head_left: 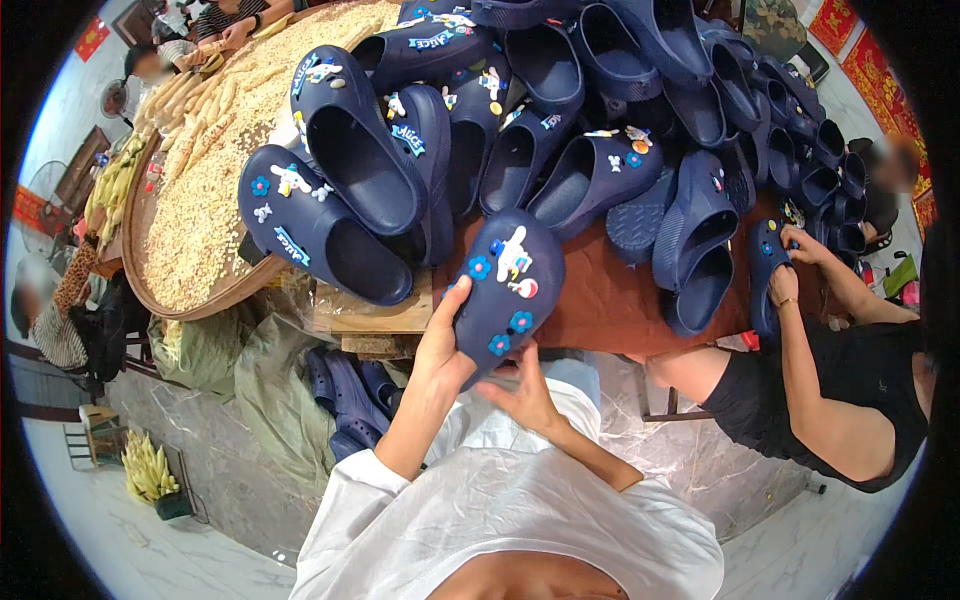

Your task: Attaching decorative cartoon charms and buttons to blue clog-style sandals.

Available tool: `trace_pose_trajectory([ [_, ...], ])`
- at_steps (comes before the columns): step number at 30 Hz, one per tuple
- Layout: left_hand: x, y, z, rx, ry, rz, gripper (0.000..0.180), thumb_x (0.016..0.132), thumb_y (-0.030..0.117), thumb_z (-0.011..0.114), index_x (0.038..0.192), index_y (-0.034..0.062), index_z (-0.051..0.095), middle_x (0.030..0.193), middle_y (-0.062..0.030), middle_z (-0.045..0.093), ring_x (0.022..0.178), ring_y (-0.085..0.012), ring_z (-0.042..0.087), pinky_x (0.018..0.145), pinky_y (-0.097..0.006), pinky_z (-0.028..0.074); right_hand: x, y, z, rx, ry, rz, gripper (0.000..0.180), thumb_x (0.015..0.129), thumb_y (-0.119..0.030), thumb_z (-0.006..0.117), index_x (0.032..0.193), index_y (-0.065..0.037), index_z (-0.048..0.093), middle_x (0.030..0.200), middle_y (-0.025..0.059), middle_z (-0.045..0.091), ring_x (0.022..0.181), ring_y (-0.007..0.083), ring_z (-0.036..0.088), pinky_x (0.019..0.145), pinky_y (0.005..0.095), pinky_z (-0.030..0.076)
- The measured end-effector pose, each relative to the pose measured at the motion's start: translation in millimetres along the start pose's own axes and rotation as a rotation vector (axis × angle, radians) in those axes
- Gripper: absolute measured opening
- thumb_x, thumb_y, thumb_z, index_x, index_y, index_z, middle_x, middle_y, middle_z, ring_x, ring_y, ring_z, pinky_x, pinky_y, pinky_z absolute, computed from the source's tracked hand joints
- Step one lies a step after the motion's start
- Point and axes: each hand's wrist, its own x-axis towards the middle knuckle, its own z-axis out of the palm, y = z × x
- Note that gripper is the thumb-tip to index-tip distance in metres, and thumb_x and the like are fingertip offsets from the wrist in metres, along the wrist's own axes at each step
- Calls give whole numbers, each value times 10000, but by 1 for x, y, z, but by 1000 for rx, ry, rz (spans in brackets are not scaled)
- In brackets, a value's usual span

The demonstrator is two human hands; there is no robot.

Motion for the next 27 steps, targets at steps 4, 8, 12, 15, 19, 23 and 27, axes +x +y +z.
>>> trace_pose_trajectory([
  [4,8,-11,36,-49,-45,-62,392,899,251,726,1220,55,614,1221,-131,657,1125,-291,621,1027,-473,475,15,-3,2,1,-9,-29,1097,771,-91,832,1520,-43,32,1491,176,313,1368,301,398,1091,427,404],
  [8,12,-24,59,137,-209,111,408,928,213,685,1275,36,565,1262,-117,626,1155,-245,597,1047,-404,448,37,-15,-2,295,131,-10,917,786,-53,793,1472,-27,186,1409,162,411,1340,263,415,1085,410,386],
  [12,0,-27,69,438,-394,324,527,951,134,628,1416,2,420,1410,-139,505,1258,-234,535,1080,-385,421,78,-47,-23,211,279,-200,684,846,-43,723,1414,-17,342,1379,113,448,1277,216,455,1093,370,358],
  [15,-6,-20,51,616,-400,476,453,969,63,575,1396,-10,442,1380,-160,532,1258,-254,545,1041,-387,466,115,-55,-54,261,376,-161,583,896,-57,678,1385,7,367,1317,119,508,1201,201,507,1062,335,385],
  [19,-2,-10,18,708,-310,549,334,966,48,583,1292,-4,531,1277,-143,609,1163,-227,605,993,-362,496,159,-90,-83,208,535,-68,574,904,-198,719,1334,3,398,1293,140,529,1151,194,550,928,379,496],
  [23,7,-2,-23,786,-190,576,287,960,46,599,1243,8,572,1234,-113,637,1103,-182,625,944,-319,510,198,-82,-116,349,453,-25,530,943,-457,650,1247,-39,533,1167,56,630,1025,178,621,822,343,502],
  [27,11,5,-54,813,-119,524,278,958,-11,540,1234,-13,571,1227,-104,630,1124,-159,602,979,-287,479,205,-86,-138,387,518,-17,525,949,-518,612,1172,-43,598,1137,41,652,966,146,612,788,306,475],
])
